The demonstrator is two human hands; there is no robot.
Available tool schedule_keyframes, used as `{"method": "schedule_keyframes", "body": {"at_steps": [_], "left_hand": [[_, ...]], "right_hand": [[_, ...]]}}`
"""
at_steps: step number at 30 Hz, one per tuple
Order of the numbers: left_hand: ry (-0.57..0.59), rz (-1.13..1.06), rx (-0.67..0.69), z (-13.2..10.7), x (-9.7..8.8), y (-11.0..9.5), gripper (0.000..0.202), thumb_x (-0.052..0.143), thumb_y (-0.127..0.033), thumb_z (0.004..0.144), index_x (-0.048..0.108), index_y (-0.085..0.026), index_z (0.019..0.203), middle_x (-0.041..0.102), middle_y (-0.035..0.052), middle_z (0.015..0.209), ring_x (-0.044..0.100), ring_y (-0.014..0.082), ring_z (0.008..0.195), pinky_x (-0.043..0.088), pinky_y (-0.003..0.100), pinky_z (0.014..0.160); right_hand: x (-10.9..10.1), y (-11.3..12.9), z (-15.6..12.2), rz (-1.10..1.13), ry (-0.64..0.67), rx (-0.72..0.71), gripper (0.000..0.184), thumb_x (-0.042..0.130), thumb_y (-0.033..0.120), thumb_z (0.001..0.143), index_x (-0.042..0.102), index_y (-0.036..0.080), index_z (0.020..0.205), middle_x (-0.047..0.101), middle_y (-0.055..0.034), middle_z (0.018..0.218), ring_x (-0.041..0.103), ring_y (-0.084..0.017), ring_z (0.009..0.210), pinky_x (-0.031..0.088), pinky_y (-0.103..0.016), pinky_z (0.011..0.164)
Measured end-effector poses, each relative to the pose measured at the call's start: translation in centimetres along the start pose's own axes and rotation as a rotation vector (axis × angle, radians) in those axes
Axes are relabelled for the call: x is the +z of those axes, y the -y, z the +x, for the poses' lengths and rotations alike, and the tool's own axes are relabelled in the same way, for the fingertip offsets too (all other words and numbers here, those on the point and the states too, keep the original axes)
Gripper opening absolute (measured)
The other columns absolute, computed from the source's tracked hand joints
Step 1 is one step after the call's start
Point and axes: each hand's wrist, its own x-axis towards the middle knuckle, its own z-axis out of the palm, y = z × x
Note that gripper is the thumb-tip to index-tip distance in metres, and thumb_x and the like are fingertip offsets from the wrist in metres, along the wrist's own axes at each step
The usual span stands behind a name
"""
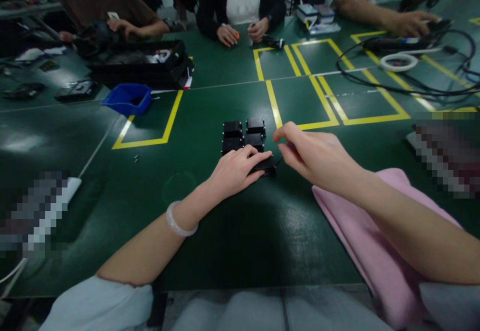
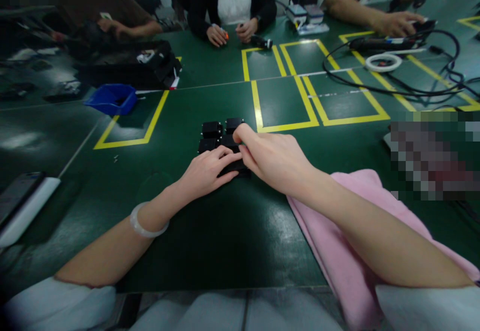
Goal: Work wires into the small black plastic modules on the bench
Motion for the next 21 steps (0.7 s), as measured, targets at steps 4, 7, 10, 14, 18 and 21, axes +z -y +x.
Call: {"method": "schedule_keyframes", "body": {"at_steps": [4,7,10,14,18,21], "left_hand": [[-0.010,-0.004,0.003,-0.02,0.03,-0.01,0.044,0.049,-0.039,0.095,0.043,-0.027,0.137,0.056,0.0056,0.116,0.059,0.0186,0.089,0.046,0.032,0.077],[-0.006,-0.002,0.001,-0.02,0.01,0.01,0.044,0.048,-0.039,0.095,0.043,-0.027,0.137,0.056,0.0053,0.117,0.058,0.0187,0.088,0.046,0.032,0.077],[0.004,0.002,0.003,0.00,-0.04,0.02,0.044,0.047,-0.040,0.096,0.042,-0.028,0.137,0.056,0.0046,0.117,0.058,0.0184,0.087,0.046,0.031,0.076],[0.002,-0.005,-0.001,0.00,-0.02,0.03,0.044,0.049,-0.040,0.095,0.043,-0.027,0.137,0.055,0.0051,0.117,0.058,0.0187,0.088,0.046,0.032,0.077],[0.001,0.001,0.000,0.03,0.02,0.03,0.044,0.049,-0.040,0.095,0.043,-0.028,0.137,0.056,0.0052,0.116,0.059,0.0180,0.087,0.046,0.031,0.075],[0.002,-0.001,0.002,0.03,-0.01,0.02,0.044,0.048,-0.040,0.095,0.043,-0.028,0.138,0.056,0.0053,0.116,0.058,0.0176,0.087,0.045,0.031,0.076]], "right_hand": [[-0.06,-0.01,-0.09,0.004,0.008,-0.008,0.023,0.038,0.035,0.095,0.053,0.019,0.101,0.063,0.0001,0.069,0.056,-0.013,0.059,0.027,-0.024,0.055],[-0.14,0.04,-0.10,-0.014,0.027,0.004,0.023,0.038,0.034,0.094,0.054,0.018,0.100,0.061,0.0012,0.065,0.053,-0.013,0.054,0.027,-0.024,0.054],[-0.16,0.10,-0.10,-0.013,0.006,0.023,0.022,0.039,0.028,0.093,0.051,0.017,0.108,0.062,0.0007,0.070,0.053,-0.013,0.054,0.027,-0.024,0.054],[-0.04,0.02,-0.09,-0.025,0.014,-0.007,0.024,0.039,0.036,0.095,0.052,0.018,0.101,0.061,0.0012,0.067,0.054,-0.013,0.055,0.027,-0.024,0.053],[0.13,0.04,-0.07,-0.037,0.003,0.000,0.022,0.036,0.032,0.095,0.051,0.018,0.105,0.061,0.0012,0.069,0.054,-0.013,0.054,0.027,-0.024,0.052],[0.09,0.11,-0.10,-0.015,-0.009,0.001,0.022,0.037,0.026,0.094,0.048,0.017,0.111,0.063,-0.0001,0.075,0.056,-0.013,0.058,0.028,-0.024,0.053]]}}
